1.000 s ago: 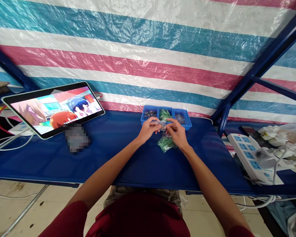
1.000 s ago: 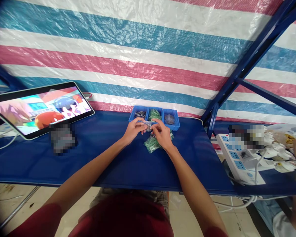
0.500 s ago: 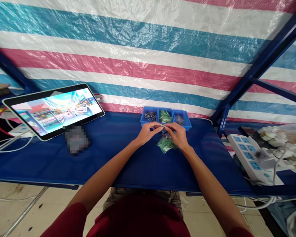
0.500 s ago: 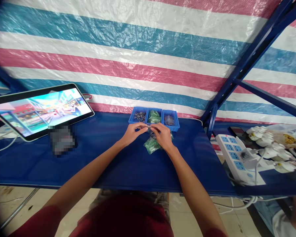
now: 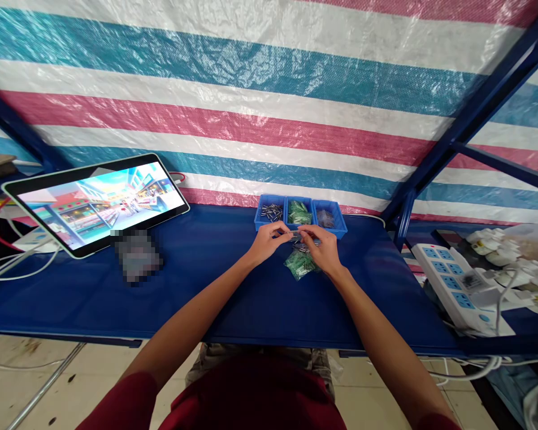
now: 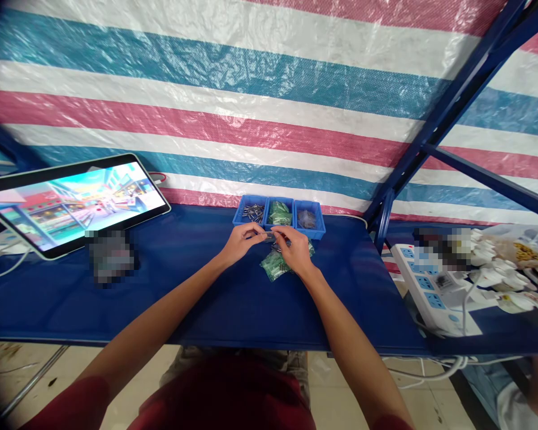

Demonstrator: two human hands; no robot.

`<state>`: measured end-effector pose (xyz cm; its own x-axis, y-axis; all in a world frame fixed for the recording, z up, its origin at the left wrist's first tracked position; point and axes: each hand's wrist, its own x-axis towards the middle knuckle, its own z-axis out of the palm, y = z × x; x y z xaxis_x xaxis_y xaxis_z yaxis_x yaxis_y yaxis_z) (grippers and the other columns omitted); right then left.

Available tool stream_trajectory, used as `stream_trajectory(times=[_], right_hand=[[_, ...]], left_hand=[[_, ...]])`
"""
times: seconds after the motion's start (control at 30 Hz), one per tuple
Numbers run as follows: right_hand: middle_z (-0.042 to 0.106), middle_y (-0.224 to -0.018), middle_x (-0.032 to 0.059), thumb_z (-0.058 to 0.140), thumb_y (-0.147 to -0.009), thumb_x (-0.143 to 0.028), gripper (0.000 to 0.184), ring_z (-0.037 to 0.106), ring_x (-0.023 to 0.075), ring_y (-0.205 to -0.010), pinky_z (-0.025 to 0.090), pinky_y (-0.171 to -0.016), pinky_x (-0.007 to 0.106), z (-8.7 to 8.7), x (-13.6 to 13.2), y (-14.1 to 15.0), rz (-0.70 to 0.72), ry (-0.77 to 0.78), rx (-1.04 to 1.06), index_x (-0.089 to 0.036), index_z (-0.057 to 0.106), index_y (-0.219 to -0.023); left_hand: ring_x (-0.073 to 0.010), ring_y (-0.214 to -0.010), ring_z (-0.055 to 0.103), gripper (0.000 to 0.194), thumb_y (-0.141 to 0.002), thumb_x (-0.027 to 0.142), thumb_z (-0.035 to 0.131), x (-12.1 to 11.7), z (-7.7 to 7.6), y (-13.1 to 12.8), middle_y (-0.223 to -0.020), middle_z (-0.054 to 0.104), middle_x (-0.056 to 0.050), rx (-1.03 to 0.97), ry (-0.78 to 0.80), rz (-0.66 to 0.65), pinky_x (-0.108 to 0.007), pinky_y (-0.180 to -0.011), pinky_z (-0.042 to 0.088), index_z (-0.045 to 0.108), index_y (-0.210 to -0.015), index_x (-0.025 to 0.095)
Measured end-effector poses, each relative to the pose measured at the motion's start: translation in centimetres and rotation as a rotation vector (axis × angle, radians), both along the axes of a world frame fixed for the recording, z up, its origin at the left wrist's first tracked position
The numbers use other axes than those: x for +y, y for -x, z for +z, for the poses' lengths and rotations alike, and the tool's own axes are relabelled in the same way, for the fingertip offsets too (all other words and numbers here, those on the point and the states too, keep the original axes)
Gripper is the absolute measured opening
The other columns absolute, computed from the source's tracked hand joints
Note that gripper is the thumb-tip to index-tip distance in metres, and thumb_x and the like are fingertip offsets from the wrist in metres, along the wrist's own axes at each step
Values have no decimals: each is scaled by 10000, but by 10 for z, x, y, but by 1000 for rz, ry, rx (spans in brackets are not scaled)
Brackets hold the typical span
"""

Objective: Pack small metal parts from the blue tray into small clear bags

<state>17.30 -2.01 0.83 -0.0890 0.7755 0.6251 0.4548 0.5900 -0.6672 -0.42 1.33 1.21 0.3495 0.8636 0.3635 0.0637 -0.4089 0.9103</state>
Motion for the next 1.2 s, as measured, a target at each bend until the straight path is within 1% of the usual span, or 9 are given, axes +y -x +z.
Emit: stream_trajectory(times=[0.17, 0.4, 0.5, 0.63, 0.77, 0.87, 1.0, 1.07, 1.2], right_hand=[[657, -1087, 84, 481, -923, -272, 291, 634, 197, -909, 554, -728, 336, 1, -1, -3, 16, -57, -70, -255, 660, -1151], [595, -1065, 94, 509, -916, -257, 217, 596, 154, -725, 524, -648, 316, 0, 1, -2, 45, -131, -95, -234, 697, -1023], [608, -943, 87, 522, -916, -287, 195, 589, 162, -719, 491, -613, 297, 2, 0, 0, -13, -138, -72, -201, 696, -896], [615, -773, 41, 515, -918, -351, 227, 532, 140, -599, 452, -569, 281, 3, -1, 0, -53, -36, -55, -195, 671, -864], [640, -727, 27, 529, -900, -395, 253, 534, 140, -577, 453, -576, 279, 3, -1, -1, -42, 55, -32, -195, 683, -876], [643, -777, 37, 493, -918, -356, 260, 553, 148, -614, 471, -591, 287, 3, -2, -2, -25, 39, -17, -206, 689, -1000], [586, -1061, 85, 474, -911, -284, 299, 580, 162, -736, 521, -624, 317, 1, -1, -2, 32, -40, -53, -258, 654, -1150], [548, -1125, 93, 502, -896, -274, 286, 577, 161, -747, 529, -619, 326, -2, 1, -1, 32, -63, -83, -270, 665, -1130], [584, -979, 83, 522, -905, -307, 208, 572, 160, -713, 502, -605, 313, -2, 2, 0, -43, -91, -71, -231, 711, -948]], left_hand=[[-109, -516, 537, 327, -724, 432, 720, 2, 3, 1, -570, 609, -20, -113, 232, -59, -230, -493, 391, 621, -629, 135], [-87, -481, 520, 384, -727, 455, 730, 3, 4, 2, -579, 584, -22, -206, 431, -156, -212, -440, 348, 567, -599, 131], [-83, -490, 487, 417, -778, 517, 660, 3, 1, 0, -551, 523, 1, -149, 383, -93, -197, -433, 348, 565, -633, 138], [-140, -726, 584, 432, -819, 570, 575, 2, 0, -3, -786, 615, -42, -156, 185, -20, -205, -528, 447, 647, -913, 155], [-136, -707, 602, 327, -778, 459, 676, -1, 0, -3, -770, 643, -38, -83, 84, -70, -240, -642, 486, 662, -849, 141], [-129, -579, 600, 324, -748, 404, 717, -1, -1, -2, -652, 631, -4, -113, 147, -84, -258, -602, 494, 638, -928, 147], [-143, -536, 619, 441, -715, 394, 746, 2, 0, 0, -602, 637, 12, -229, 263, -43, -250, -543, 495, 567, -1043, 161], [-145, -538, 626, 480, -700, 394, 761, 2, 1, 0, -603, 640, 11, -248, 313, -63, -244, -531, 495, 547, -1061, 161], [-141, -583, 621, 419, -740, 480, 709, 0, 3, -2, -657, 628, -17, -229, 330, -107, -236, -519, 496, 593, -965, 146]])
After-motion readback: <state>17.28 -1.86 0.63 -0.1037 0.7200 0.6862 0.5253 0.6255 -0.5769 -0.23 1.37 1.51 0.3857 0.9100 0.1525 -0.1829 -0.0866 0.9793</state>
